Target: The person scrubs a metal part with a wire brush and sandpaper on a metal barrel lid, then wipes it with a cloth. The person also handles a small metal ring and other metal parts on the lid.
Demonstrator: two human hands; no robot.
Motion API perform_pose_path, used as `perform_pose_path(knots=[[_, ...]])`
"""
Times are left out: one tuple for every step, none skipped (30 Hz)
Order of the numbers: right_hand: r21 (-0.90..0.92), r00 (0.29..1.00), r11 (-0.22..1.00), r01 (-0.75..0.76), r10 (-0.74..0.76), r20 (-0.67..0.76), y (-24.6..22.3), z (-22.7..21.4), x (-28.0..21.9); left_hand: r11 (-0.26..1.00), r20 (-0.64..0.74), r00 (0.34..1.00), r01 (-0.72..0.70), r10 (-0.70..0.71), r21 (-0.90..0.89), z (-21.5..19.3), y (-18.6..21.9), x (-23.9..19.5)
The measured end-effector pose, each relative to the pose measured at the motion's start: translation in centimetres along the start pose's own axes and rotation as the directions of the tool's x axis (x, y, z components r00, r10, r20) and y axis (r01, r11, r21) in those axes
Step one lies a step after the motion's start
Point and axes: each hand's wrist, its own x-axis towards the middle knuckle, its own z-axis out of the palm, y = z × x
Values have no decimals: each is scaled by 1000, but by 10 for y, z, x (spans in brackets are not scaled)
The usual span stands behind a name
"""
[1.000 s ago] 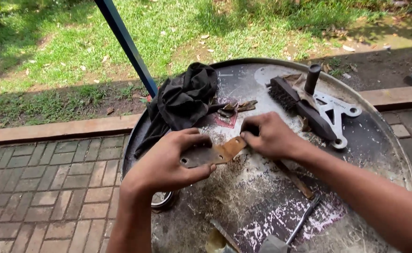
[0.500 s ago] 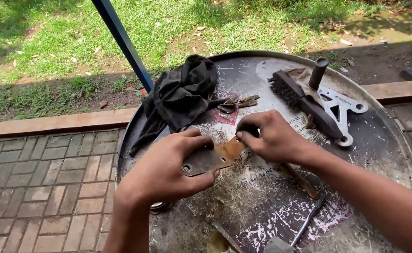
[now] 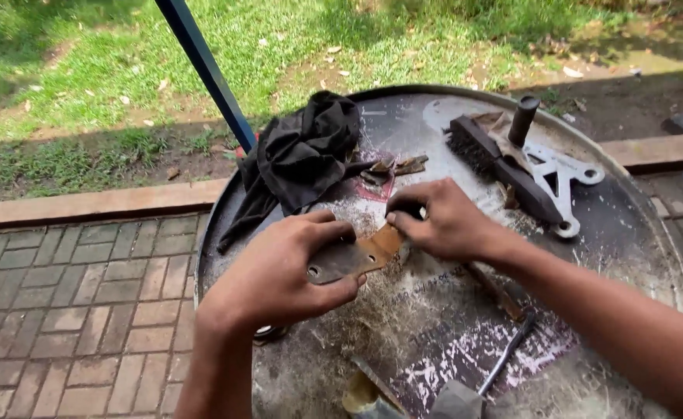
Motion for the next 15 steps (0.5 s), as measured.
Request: perform_pose_path(knots=[[12, 1000, 1000, -11, 11, 7, 4, 5, -5, 1000, 15, 1000, 7, -7, -6, 5, 0, -2], [15, 1000, 1000, -22, 22, -17, 5, 2, 0, 1000, 6, 1000, 7, -7, 5, 4, 0, -1], [18, 999, 999, -33, 34, -42, 5, 0, 4, 1000, -4, 1000, 6, -6, 16, 1, 0, 0], [9, 999, 1000, -16, 16, -46, -2, -3, 3, 1000, -22, 1000, 6, -5, 25, 0, 1, 0], [-15, 999, 1000, 24, -24, -45, -9, -6, 2, 1000, -21, 1000, 1, -1, 26, -1, 0, 0], [-22, 999, 999, 41, -42, -32, -13, -2, -6, 1000, 5, 1000, 4, -5, 13, 2, 0, -2], [-14, 999, 999, 36, -37, -25, -6, -1, -3, 1000, 13, 1000, 12, -12, 9, 2, 0, -3], [-11, 1000, 1000, -25, 25, -18, -1, -2, 1, 1000, 2, 1000, 12, -12, -6, 2, 0, -2], [-9, 996, 996, -86, 86, -12, 4, -3, 4, 1000, -8, 1000, 13, -13, -22, 1, 1, -3], [-18, 997, 997, -74, 74, -22, -3, -4, 1, 1000, -22, 1000, 5, -6, -13, 0, 1, -2], [-15, 999, 1000, -20, 20, -31, -11, -6, -1, 1000, -20, 1000, -3, 3, -2, -1, 1, -2], [-5, 999, 1000, 21, -21, -30, -16, -3, -7, 1000, -6, 1000, -5, 5, -3, 3, 0, -4], [-8, 999, 1000, 20, -20, -28, -13, -7, -2, 1000, -8, 1000, -6, 6, -6, 2, 0, -1], [-13, 1000, 1000, -13, 13, -19, -10, -6, -1, 1000, -2, 1000, 11, -11, -9, 2, -1, -1], [-18, 999, 999, -47, 47, -9, -7, -5, 0, 1000, 4, 1000, 29, -28, -11, 3, -1, -2]])
